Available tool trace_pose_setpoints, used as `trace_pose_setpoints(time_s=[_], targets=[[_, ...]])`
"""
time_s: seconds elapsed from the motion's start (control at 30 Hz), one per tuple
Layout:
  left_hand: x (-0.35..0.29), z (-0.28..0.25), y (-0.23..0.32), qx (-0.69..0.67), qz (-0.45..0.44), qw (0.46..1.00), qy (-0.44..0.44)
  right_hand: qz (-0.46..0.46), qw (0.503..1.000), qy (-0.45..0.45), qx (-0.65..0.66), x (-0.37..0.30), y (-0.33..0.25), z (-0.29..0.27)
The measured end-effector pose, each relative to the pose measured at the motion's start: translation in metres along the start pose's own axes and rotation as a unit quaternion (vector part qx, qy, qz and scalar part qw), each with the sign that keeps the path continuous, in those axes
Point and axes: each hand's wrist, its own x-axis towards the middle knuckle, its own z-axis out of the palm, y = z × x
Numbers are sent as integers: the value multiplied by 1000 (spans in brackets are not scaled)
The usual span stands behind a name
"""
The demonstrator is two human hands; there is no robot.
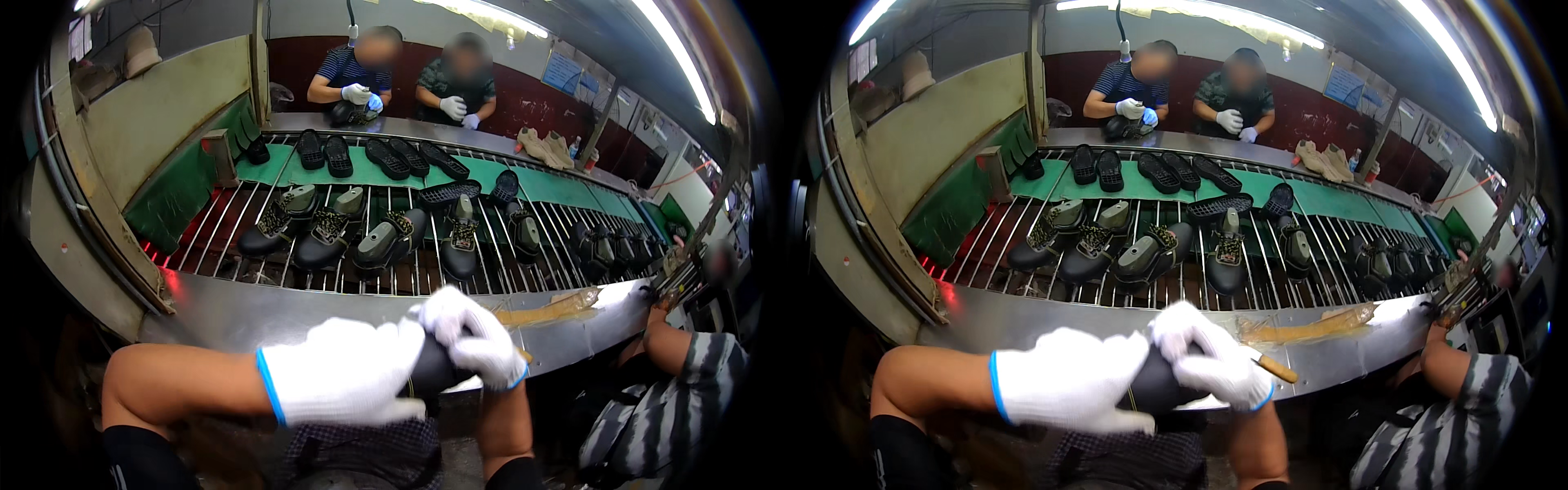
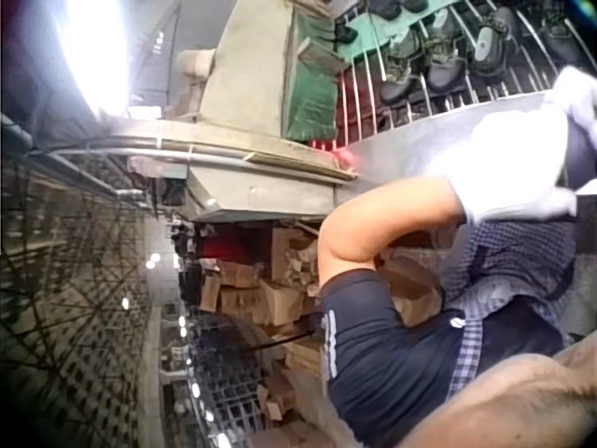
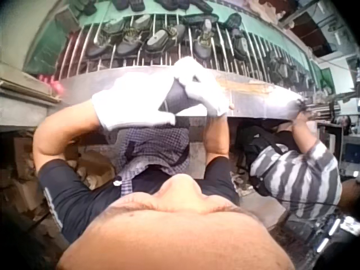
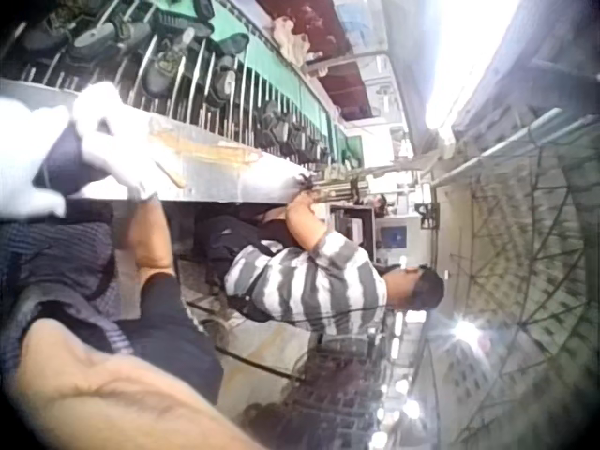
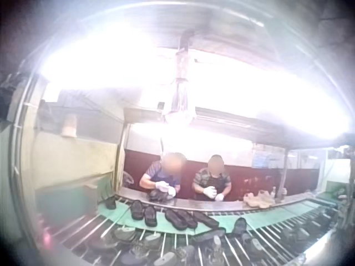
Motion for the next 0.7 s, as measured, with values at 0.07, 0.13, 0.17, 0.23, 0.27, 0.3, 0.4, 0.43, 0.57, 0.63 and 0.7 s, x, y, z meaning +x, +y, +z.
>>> trace_pose_setpoints(time_s=[0.07, 0.13, 0.17, 0.23, 0.27, 0.3, 0.4, 0.43, 0.57, 0.63, 0.7], targets=[[19, -22, -25, -67, -61, 994, -66, 117, 988, 29, -101, 30, -10, -4], [18, -30, -64, -116, -101, 988, -29, 166, 975, 52, -136, 70, -4, 6], [17, -31, -81, -131, -117, 984, -26, 136, 977, 50, -154, 83, 4, 5], [27, -30, -99, -159, -141, 977, -27, 64, 987, 109, -99, 75, 45, -3], [26, -31, -107, -159, -151, 976, -14, 24, 994, 106, -31, 73, 68, 4], [28, -25, -114, -167, -155, 974, -10, -5, 993, 109, 35, 67, 84, 11], [22, -19, -121, -188, -196, 962, 13, -13, 975, 144, 166, 78, 97, 31], [19, -18, -121, -193, -216, 957, 21, -24, 970, 153, 187, 81, 101, 38], [16, -11, -120, -199, -223, 953, 40, 0, 975, 203, 95, 79, 99, 47], [18, -11, -115, -208, -238, 947, 63, -16, 969, 239, 67, 85, 102, 49], [20, -11, -109, -201, -246, 945, 82, -5, 969, 244, 25, 82, 102, 46]])
